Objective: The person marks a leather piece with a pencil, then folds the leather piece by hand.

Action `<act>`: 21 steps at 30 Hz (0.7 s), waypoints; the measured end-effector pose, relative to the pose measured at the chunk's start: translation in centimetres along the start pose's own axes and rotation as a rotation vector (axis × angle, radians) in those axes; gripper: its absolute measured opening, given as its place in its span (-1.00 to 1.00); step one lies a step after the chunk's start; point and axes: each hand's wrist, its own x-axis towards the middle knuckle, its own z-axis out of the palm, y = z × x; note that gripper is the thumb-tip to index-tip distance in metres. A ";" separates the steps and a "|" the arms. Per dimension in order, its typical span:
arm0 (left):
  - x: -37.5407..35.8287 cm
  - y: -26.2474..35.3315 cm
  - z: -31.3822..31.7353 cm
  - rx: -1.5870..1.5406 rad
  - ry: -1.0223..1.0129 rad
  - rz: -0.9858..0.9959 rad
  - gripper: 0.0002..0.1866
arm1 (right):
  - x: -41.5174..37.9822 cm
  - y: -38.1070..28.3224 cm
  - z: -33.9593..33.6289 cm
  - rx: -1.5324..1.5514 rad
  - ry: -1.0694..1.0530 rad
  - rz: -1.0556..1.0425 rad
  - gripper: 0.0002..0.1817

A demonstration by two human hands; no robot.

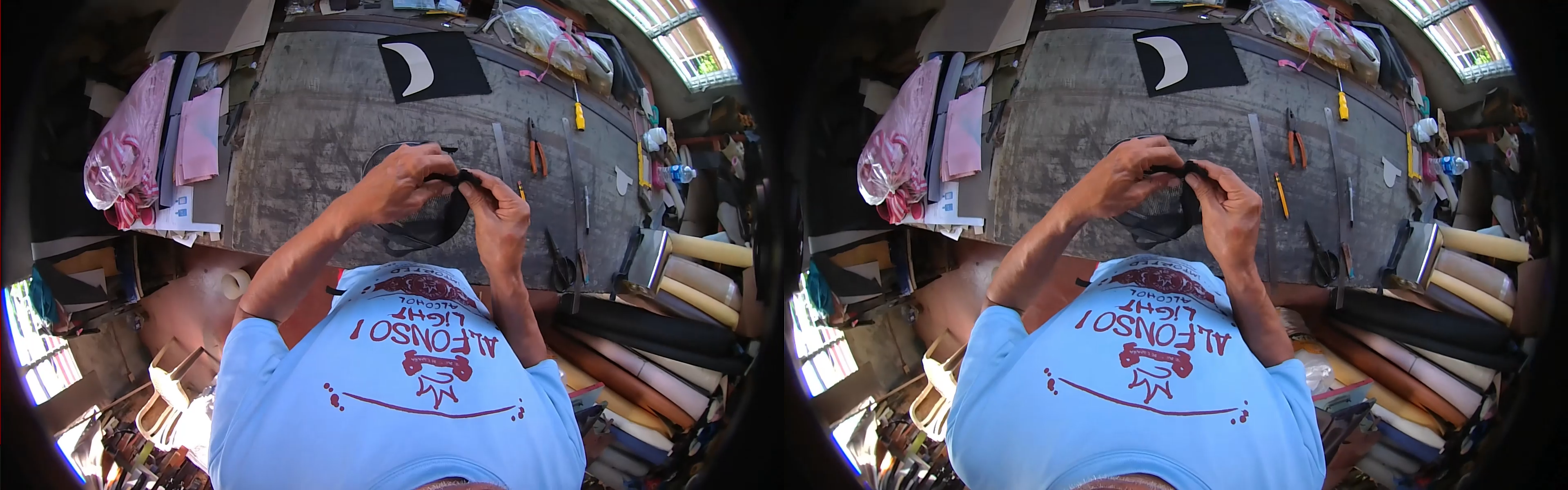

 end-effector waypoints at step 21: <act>0.1 -0.9 -0.9 -0.351 0.030 -0.308 -0.76 | 1.8 0.6 0.1 -0.016 -0.146 -0.055 -0.83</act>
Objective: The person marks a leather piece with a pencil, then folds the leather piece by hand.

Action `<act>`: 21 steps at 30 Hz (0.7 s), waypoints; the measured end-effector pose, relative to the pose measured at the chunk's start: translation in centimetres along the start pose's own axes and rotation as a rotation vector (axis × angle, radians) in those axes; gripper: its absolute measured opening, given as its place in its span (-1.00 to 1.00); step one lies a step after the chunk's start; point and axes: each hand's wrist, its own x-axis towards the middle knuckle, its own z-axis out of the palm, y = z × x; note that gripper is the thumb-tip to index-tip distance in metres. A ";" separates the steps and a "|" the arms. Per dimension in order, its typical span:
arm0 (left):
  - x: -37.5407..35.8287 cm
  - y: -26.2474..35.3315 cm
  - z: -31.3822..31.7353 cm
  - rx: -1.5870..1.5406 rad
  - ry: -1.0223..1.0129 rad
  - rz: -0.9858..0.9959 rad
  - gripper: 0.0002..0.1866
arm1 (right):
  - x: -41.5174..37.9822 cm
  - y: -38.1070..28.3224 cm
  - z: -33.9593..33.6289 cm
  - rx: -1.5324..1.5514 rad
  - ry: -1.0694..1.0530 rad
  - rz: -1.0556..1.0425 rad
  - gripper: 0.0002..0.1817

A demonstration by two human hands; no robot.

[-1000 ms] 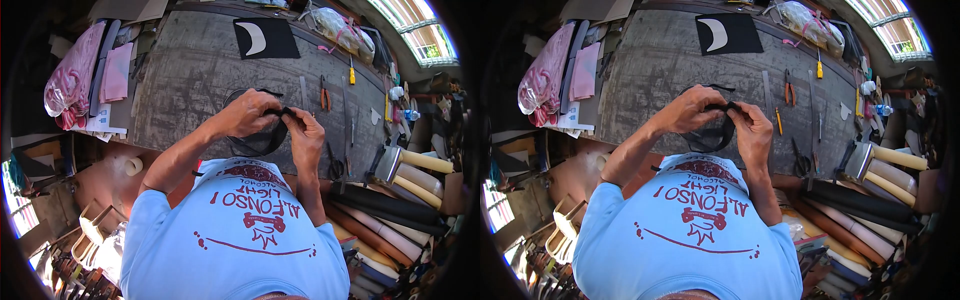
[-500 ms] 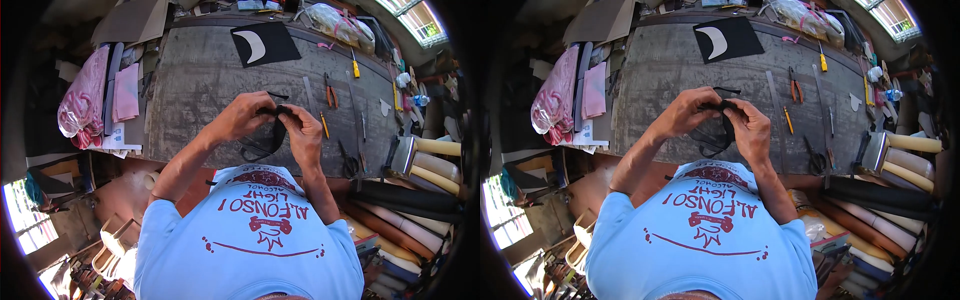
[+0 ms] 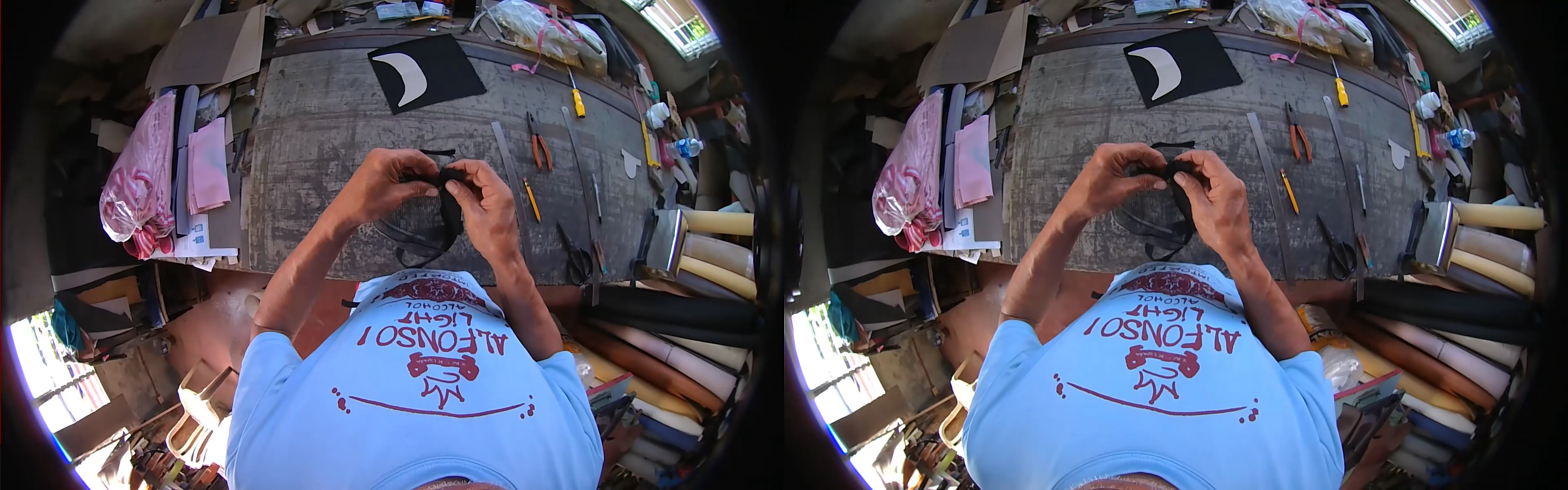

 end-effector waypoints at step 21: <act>-0.3 0.0 0.7 0.003 0.033 -0.035 -0.70 | -1.0 0.0 0.0 0.022 -0.010 0.051 -0.69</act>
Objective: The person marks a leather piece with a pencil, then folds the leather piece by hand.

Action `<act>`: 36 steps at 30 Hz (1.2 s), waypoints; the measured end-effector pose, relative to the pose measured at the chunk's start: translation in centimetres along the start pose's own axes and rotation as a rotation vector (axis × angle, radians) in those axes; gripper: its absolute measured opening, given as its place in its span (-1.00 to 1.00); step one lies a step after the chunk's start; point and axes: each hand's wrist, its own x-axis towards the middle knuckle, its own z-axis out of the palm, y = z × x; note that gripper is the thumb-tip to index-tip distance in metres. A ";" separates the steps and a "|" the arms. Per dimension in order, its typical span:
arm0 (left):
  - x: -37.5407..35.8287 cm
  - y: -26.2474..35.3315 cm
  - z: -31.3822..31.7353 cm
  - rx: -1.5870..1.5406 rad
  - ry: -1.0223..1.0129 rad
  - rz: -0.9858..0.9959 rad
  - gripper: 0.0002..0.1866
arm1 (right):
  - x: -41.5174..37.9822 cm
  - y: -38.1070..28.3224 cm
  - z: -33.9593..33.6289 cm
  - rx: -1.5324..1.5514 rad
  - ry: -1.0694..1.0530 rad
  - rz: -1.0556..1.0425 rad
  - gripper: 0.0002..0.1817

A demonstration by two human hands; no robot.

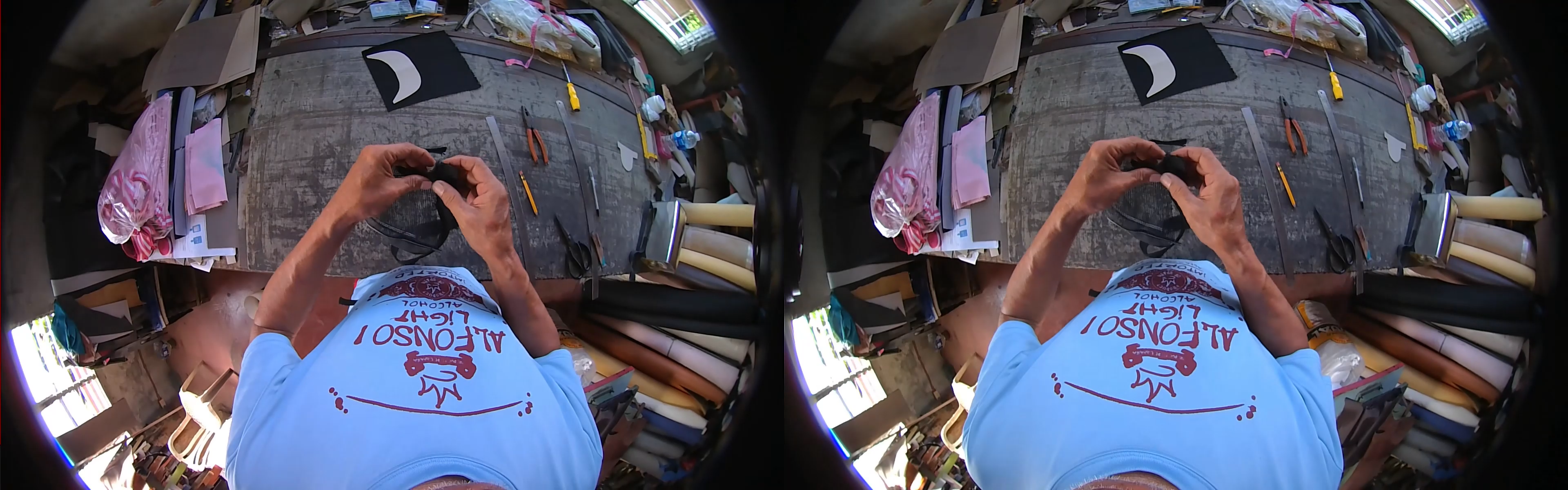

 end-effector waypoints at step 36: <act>-0.5 -4.6 0.8 -0.457 -0.100 -0.151 -0.68 | -0.3 3.0 -0.7 0.133 -0.046 0.166 -0.75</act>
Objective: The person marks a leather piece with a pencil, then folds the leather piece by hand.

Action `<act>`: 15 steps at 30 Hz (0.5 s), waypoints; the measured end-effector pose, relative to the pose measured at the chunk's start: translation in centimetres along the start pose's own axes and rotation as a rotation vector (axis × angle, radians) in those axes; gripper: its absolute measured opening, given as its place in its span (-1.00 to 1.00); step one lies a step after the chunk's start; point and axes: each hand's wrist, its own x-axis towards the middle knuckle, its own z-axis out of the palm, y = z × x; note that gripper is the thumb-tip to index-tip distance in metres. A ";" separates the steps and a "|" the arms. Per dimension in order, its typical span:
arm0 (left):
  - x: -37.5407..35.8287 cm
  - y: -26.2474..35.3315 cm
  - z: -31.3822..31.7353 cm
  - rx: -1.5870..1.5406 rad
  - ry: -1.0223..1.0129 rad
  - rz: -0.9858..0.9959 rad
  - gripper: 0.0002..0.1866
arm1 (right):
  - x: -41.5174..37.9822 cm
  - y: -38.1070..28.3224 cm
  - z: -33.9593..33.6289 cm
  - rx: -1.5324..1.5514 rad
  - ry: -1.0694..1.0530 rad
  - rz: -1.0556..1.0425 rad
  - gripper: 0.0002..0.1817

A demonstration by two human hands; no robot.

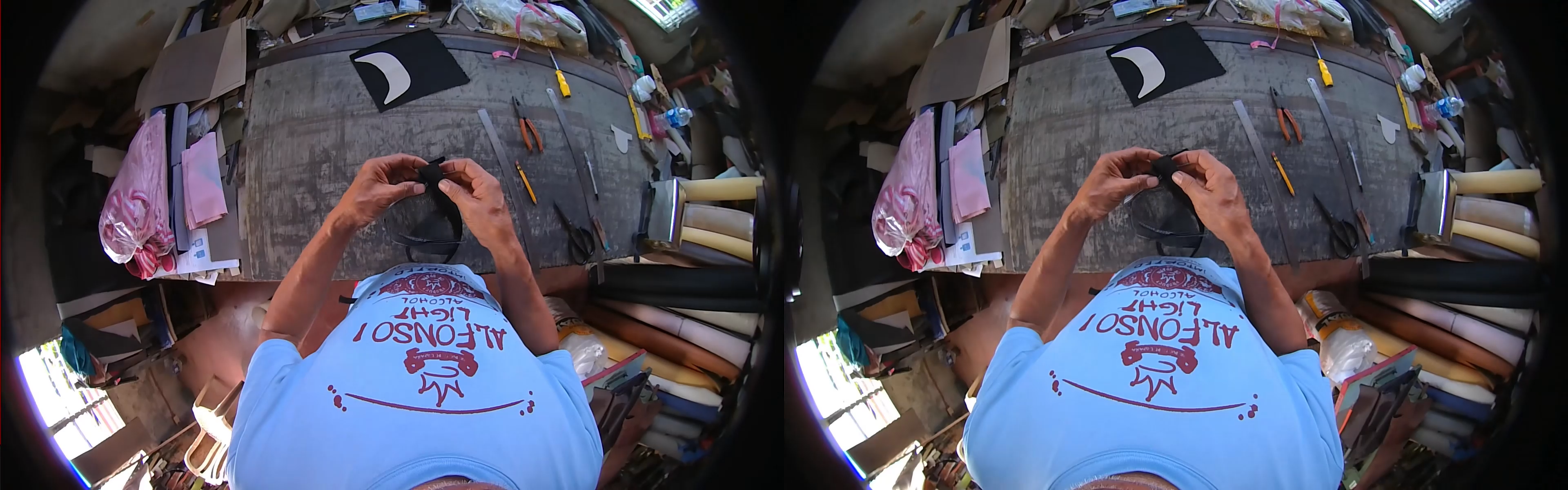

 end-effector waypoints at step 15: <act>1.4 -1.6 -2.5 0.039 0.069 -0.186 -0.76 | 3.3 2.0 0.7 0.012 -0.024 0.098 -0.72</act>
